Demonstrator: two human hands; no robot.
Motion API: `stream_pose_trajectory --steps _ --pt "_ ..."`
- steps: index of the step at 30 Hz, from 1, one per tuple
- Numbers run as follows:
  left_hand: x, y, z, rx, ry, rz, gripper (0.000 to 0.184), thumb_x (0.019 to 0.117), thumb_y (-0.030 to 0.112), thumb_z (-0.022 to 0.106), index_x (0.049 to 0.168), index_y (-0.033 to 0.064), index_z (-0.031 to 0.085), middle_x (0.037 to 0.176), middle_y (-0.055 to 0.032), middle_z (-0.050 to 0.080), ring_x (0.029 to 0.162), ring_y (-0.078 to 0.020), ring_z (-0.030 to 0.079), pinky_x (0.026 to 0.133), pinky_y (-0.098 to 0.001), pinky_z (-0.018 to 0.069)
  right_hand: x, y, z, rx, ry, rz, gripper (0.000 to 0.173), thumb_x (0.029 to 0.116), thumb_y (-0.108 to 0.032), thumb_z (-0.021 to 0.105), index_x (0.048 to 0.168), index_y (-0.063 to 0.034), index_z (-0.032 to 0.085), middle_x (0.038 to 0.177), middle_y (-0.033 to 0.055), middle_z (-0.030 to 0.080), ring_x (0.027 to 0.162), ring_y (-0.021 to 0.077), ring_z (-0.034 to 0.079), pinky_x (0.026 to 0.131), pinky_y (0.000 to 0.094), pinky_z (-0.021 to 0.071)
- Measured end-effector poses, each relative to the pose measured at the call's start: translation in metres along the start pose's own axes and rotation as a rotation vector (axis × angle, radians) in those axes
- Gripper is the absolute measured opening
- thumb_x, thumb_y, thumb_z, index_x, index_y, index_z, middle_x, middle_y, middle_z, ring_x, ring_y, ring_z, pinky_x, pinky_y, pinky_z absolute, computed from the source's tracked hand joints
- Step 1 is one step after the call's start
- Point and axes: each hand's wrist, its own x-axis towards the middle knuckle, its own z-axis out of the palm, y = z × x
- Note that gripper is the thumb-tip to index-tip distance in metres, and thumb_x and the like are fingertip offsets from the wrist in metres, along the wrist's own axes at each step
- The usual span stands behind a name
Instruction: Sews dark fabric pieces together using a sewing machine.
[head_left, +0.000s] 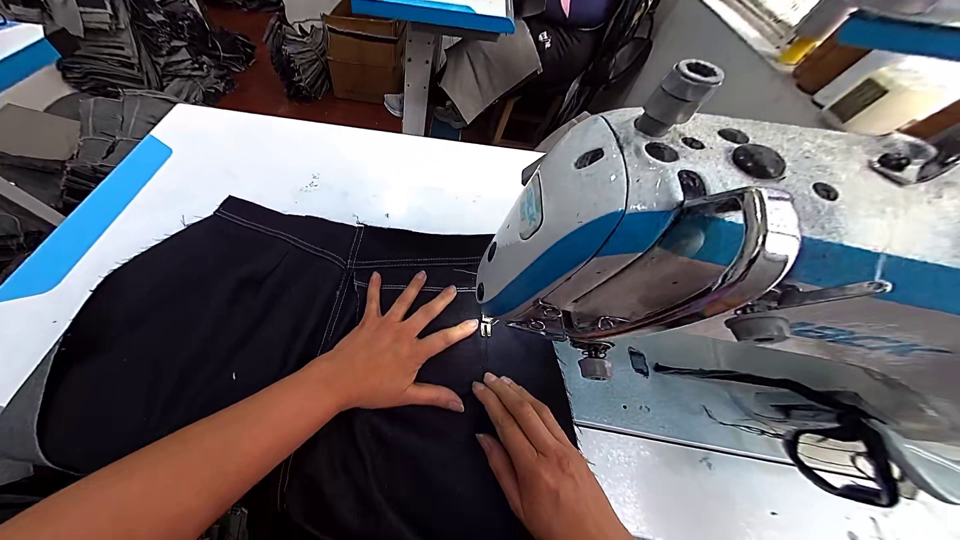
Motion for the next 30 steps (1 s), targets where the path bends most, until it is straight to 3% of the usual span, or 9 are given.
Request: stream_pose_trajectory --steps 15,22,30 --pt "0.034 -0.028 -0.011 -0.028 -0.064 -0.001 0.082 0.0858 0.088 0.033 0.157 0.0461 0.036 0.169 -0.0130 0.023 0.155 -0.0505 0.009 0.106 -0.0866 0.0015 0.031 0.025 0.008 -0.034 0.033 -0.014 0.041 0.1053 -0.028 0.048 0.134 -0.0061 0.067 0.137 0.0100 0.066 0.130 0.0238 0.060 0.107 0.0328 0.0481" --pt "0.044 -0.036 -0.010 -0.020 -0.067 -0.010 0.079 0.0846 0.089 0.031 0.155 0.0526 0.035 0.170 -0.0126 0.022 0.154 -0.0510 0.009 0.106 -0.0863 0.0019 0.031 0.032 0.006 -0.030 0.079 -0.014 0.034 0.1035 -0.022 0.052 0.126 -0.0076 0.073 0.123 0.0087 0.073 0.120 0.0227 0.066 0.102 0.0311 0.0525" --pt "0.049 -0.040 -0.013 -0.027 -0.075 -0.014 0.080 0.0854 0.089 0.030 0.156 0.0509 0.035 0.169 -0.0123 0.023 0.155 -0.0501 0.008 0.106 -0.0864 0.0013 0.032 0.037 0.007 0.009 0.143 0.018 0.028 0.1011 -0.018 0.056 0.115 -0.0092 0.078 0.114 0.0081 0.076 0.117 0.0218 0.069 0.101 0.0311 0.0547"
